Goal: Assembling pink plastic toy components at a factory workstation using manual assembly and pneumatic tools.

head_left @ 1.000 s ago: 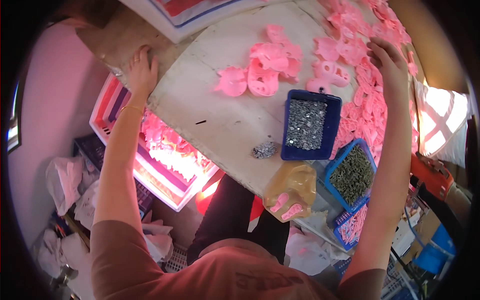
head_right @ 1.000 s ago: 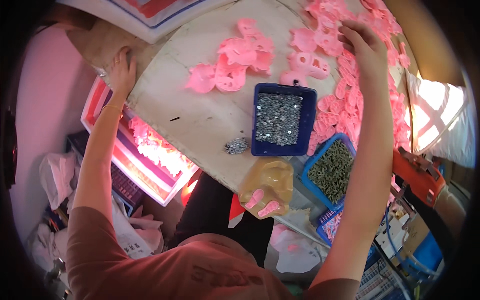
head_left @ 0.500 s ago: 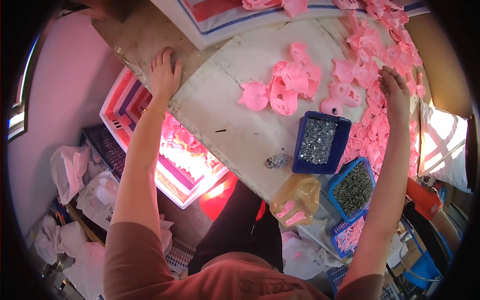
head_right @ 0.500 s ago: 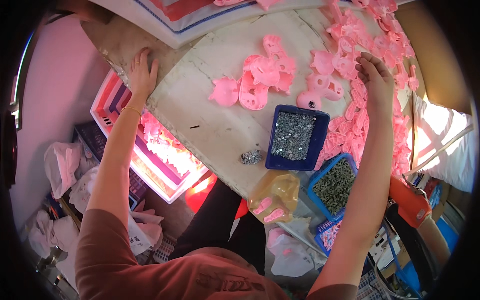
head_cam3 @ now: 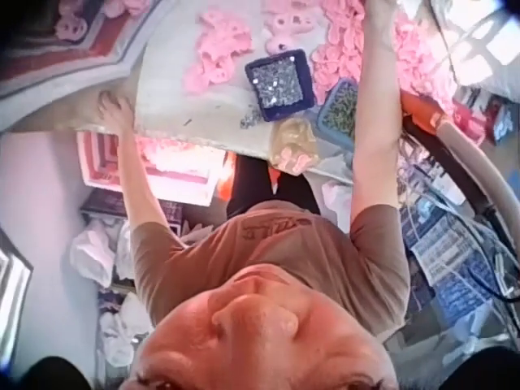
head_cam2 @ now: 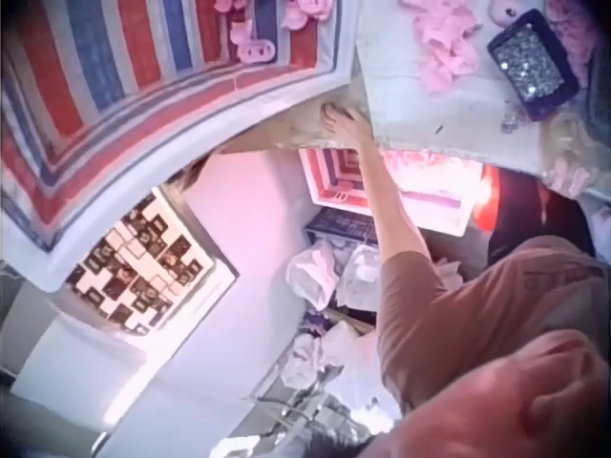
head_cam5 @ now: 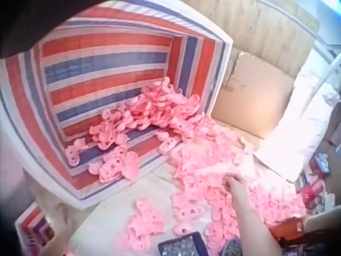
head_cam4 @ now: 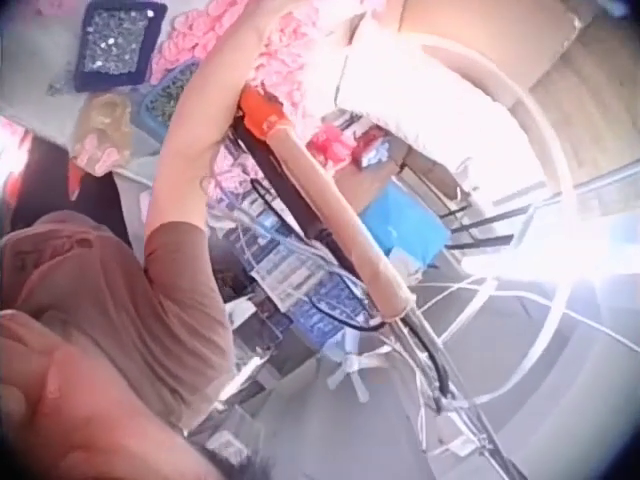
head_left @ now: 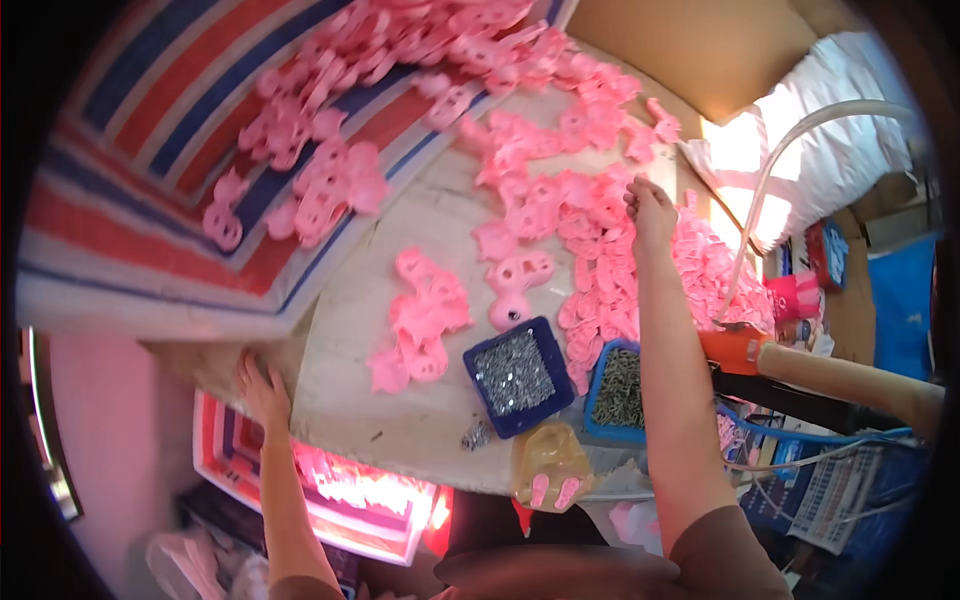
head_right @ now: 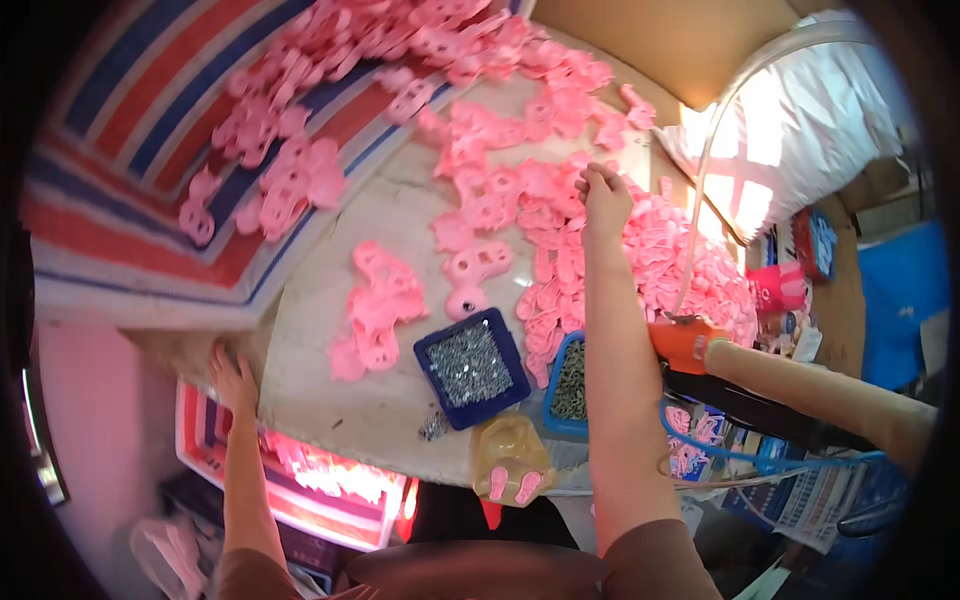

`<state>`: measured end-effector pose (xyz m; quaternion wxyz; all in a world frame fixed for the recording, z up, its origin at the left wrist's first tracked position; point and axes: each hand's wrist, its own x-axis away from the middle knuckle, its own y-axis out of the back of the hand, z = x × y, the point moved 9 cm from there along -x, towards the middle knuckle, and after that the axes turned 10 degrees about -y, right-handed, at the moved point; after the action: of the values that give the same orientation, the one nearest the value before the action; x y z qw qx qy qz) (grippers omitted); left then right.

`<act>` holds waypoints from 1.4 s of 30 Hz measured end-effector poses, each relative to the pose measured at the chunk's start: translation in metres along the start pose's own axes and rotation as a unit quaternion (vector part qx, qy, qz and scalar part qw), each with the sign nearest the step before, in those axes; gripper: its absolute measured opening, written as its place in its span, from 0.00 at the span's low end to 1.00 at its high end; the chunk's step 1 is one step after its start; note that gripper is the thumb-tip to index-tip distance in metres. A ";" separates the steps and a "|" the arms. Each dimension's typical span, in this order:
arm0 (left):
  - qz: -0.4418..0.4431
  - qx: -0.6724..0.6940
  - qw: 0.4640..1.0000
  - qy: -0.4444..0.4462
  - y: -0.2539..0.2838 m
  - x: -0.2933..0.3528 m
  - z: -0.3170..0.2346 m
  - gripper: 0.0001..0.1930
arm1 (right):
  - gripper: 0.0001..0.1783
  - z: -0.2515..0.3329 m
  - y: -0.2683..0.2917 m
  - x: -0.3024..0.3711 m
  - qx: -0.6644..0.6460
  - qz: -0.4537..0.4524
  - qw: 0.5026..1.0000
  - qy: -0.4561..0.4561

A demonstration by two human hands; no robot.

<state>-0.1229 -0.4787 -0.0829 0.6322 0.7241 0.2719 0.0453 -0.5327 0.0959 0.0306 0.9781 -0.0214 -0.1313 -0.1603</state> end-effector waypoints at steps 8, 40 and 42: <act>0.042 0.007 0.999 0.002 -0.005 -0.002 -0.010 0.26 | 0.10 -0.015 0.119 -0.055 0.043 -0.310 0.947 0.075; 0.366 -0.250 0.896 -0.016 -0.081 0.112 0.079 0.19 | 0.33 0.037 -0.250 -0.337 0.658 -0.062 0.663 0.352; 0.177 -0.191 0.960 -0.106 -0.057 0.096 0.058 0.15 | 0.34 0.029 -0.258 -0.350 0.687 -0.059 0.640 0.339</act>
<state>-0.0370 -0.4836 -0.1745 0.7658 0.6272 0.0569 0.1305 -0.9425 -0.0387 -0.0342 0.6756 0.7206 0.1359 -0.0770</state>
